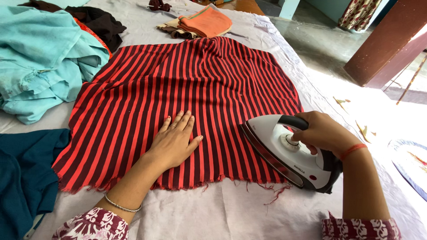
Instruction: The person irons a red and black striped garment laid out on a bed. They use an electric iron to smooth the fabric, repeatedly moving the iron across different sections and occasionally adjusting the garment with their hands.
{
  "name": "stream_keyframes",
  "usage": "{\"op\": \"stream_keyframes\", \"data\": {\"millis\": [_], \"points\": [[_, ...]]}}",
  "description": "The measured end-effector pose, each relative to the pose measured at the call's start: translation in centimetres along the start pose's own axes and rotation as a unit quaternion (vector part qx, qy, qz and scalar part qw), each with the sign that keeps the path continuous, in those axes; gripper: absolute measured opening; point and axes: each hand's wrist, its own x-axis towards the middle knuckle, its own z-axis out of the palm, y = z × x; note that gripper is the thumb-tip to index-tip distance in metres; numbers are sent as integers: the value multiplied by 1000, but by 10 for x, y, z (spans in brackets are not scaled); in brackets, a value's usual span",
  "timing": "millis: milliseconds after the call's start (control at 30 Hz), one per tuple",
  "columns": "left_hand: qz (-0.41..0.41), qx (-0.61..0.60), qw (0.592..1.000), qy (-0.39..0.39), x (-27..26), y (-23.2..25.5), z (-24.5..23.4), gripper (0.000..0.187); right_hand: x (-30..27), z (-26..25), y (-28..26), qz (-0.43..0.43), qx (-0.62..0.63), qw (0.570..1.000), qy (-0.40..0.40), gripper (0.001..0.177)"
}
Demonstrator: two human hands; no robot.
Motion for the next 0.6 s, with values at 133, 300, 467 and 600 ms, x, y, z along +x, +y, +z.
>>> {"op": "stream_keyframes", "data": {"millis": [133, 300, 467, 600], "points": [[1, -4, 1000, 1, -1, 0, 0, 74, 18, 3, -6, -18, -12, 1000, 4, 13], [1, 0, 1000, -3, -3, 1, -4, 74, 47, 4, -19, -60, -26, 997, 31, 11], [-8, 2, 1000, -18, -8, -1, -11, 73, 42, 5, -27, -35, -7, 999, -16, 19], [-26, 3, 1000, -17, -8, -5, -15, 66, 20, 9, -29, -90, 11, 994, -68, 30]]}}
